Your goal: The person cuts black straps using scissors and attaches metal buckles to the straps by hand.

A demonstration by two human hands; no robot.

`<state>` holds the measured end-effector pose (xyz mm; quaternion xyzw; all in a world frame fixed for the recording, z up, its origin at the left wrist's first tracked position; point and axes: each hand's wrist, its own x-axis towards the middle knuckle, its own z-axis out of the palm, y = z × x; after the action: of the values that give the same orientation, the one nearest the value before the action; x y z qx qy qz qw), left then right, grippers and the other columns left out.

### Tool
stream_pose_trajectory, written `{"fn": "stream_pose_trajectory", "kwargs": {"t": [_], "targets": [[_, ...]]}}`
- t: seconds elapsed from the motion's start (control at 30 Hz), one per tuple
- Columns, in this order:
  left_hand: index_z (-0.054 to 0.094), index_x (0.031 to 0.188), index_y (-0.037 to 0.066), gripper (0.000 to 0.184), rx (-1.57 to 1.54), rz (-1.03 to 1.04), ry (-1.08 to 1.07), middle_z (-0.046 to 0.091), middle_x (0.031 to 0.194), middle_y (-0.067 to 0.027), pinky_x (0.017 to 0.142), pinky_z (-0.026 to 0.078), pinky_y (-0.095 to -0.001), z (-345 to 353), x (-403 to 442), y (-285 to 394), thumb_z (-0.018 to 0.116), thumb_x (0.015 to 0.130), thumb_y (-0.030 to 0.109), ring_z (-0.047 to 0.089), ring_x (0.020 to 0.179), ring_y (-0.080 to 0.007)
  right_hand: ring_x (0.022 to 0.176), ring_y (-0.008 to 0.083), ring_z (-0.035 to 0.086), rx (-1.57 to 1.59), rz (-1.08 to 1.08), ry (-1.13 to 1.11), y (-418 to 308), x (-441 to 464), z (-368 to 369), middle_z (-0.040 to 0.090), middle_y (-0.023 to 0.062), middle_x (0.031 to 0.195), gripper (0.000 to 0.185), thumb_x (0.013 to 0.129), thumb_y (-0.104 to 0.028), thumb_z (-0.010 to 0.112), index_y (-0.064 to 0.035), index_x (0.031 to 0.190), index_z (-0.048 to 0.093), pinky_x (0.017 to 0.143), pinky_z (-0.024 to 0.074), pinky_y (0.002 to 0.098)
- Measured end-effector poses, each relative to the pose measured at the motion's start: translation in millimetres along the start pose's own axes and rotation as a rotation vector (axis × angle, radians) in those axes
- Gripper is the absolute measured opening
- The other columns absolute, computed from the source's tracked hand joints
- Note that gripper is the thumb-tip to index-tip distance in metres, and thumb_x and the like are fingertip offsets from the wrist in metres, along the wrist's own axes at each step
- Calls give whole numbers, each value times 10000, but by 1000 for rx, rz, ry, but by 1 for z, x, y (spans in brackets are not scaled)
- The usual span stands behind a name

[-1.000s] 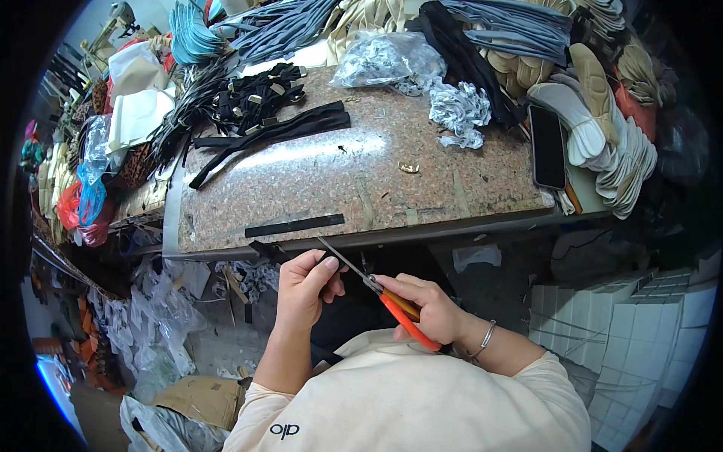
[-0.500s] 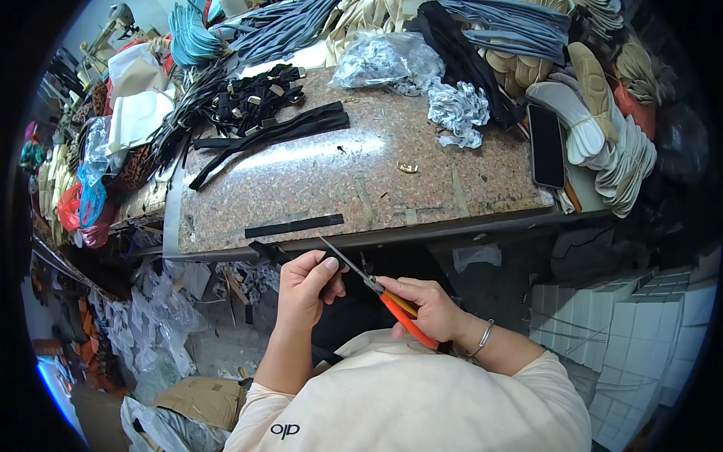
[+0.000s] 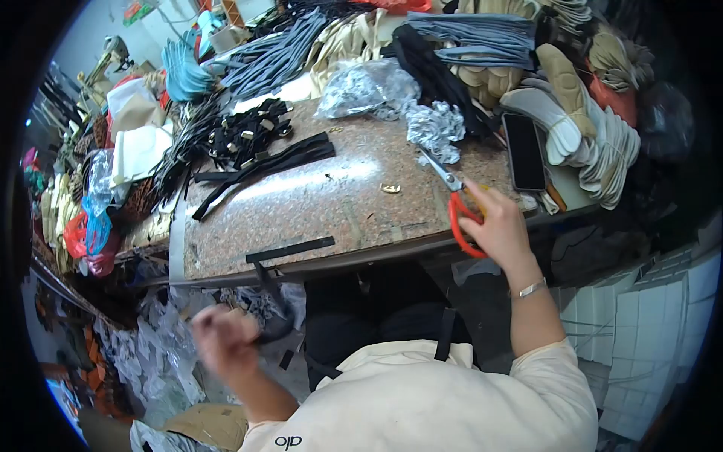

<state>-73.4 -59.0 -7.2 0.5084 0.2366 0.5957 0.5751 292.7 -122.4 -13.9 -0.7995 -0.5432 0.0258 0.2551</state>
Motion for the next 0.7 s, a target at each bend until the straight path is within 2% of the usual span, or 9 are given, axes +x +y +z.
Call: {"fn": "stream_pose_trajectory", "kwargs": {"t": [0.03,0.07,0.17,0.27,0.33,0.4,0.43,0.5,0.7], "targets": [[562,1163,92,305,-388,210,-173,508,610,-25,467,453,-257,-29,1,40,507,866,46,443,454,-87,740,241,571,-5,6,9,8,4,-1,616,106,944,522,639,-44,694,-67,1149,587,695,462,299],[586,1160,143,313,-472,309,-160,492,591,-26,436,466,-253,-43,-4,59,530,865,53,423,423,-85,738,241,569,-17,-38,38,18,9,0,614,102,935,502,647,-49,689,-60,1139,590,698,461,298],[589,1162,145,306,-368,359,-185,522,624,-25,413,465,-230,-54,-15,87,541,869,73,414,408,-86,732,240,563,-39,-186,102,38,22,7,607,89,909,446,671,-64,676,-39,1109,599,707,459,296],[590,1150,115,284,-216,410,-116,511,649,-44,417,451,-222,-43,-17,60,536,873,80,427,427,-109,760,239,568,-133,-230,172,19,25,12,609,81,931,350,696,-42,650,-17,1043,616,706,457,298],[588,1124,59,285,-107,242,20,515,736,-77,437,432,-221,-28,-17,40,501,857,15,441,461,-132,763,234,567,90,-245,214,0,30,25,616,77,922,250,716,-28,632,-11,965,632,708,458,296],[590,1086,12,307,53,-59,179,510,854,-99,476,427,-235,-18,-18,19,439,825,-50,454,494,-139,754,224,565,177,-339,174,-11,34,43,619,71,885,178,730,-22,622,-8,907,640,698,455,292],[581,1092,-24,340,71,-200,170,505,927,-86,543,430,-235,3,-12,10,409,804,-76,476,543,-134,739,221,561,252,-314,156,-19,36,49,619,71,850,151,733,-31,624,-11,881,643,684,453,291],[574,1118,-30,337,213,-363,40,491,949,-80,612,426,-214,24,-9,-10,430,815,-66,505,626,-135,709,220,551,210,-334,184,-24,43,66,612,73,827,128,734,-44,630,-15,857,645,662,452,293],[556,1163,-21,315,213,-499,-126,482,966,-76,657,423,-196,39,-17,-44,470,859,-12,504,719,-124,691,227,540,161,-289,124,-35,54,78,602,71,779,116,731,-58,636,-17,839,643,653,451,299]]}}
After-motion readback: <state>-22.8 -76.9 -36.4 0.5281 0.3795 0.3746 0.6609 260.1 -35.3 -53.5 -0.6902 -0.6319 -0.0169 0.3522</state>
